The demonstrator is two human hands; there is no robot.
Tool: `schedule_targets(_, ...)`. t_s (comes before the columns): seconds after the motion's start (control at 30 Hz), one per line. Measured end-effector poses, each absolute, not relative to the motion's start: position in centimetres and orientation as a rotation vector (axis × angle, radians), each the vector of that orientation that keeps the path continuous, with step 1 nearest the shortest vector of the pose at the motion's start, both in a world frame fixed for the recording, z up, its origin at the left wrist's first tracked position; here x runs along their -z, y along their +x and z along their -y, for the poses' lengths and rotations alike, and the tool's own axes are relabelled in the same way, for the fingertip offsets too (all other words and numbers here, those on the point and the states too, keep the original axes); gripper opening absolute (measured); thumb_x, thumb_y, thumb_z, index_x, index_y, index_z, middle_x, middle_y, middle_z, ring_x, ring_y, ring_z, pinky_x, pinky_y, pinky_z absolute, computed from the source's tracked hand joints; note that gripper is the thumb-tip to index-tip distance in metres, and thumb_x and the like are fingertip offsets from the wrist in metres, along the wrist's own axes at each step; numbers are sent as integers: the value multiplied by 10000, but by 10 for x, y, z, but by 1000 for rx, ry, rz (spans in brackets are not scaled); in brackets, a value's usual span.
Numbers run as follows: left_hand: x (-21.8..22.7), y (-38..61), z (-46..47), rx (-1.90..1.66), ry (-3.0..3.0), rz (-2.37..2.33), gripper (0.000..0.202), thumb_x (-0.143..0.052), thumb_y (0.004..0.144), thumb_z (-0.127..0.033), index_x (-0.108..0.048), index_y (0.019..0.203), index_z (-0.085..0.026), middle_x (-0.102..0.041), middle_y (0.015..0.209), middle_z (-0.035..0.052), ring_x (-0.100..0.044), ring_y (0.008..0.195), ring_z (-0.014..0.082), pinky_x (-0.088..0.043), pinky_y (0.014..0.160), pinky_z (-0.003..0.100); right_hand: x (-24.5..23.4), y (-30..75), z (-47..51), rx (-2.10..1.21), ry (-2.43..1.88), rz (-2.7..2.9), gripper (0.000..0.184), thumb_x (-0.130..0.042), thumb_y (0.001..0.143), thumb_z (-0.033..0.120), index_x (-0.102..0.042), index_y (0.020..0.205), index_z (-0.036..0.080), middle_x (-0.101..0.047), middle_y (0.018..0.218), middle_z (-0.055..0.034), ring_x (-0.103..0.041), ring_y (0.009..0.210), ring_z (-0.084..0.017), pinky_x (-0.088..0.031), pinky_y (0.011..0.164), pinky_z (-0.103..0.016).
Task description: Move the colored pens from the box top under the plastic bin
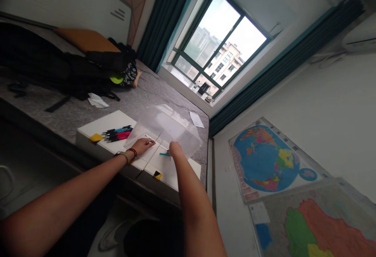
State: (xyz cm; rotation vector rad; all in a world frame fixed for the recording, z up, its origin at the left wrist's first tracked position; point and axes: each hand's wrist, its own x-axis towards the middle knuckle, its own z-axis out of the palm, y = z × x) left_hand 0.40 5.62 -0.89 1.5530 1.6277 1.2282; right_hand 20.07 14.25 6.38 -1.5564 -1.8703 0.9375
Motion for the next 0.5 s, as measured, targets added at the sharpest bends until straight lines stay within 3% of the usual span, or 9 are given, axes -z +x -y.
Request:
schedule_targets(0.23,5,3,-55,-1224,1534,-1593,396,-507,826,-509,-735,913,-198,-734,969,80,-646,917,237,-464,803,301,-55,206,-138,-809,-1520,2185,370,-753,509,-42,-479,433,195,-471,448,37,-636,770,-198,-458,882,-343)
schedule_targets(0.37,5,4,-56,-1223,1537,-1607,387,-516,823,-501,-735,912,-194,-734,977,84,-645,931,239,-461,810,300,-56,207,-135,-698,-1545,2333,370,-761,512,-34,-475,425,184,-555,535,-1,-636,810,-206,-451,897,-342)
schedule_targets(0.5,5,4,-56,-1195,1551,-1622,400,-501,831,-507,-733,920,-194,-735,968,77,-647,920,233,-463,809,292,-60,208,-129,-594,-1574,2461,279,-761,590,26,-537,495,162,-660,745,-75,-639,900,-218,-455,886,-316)
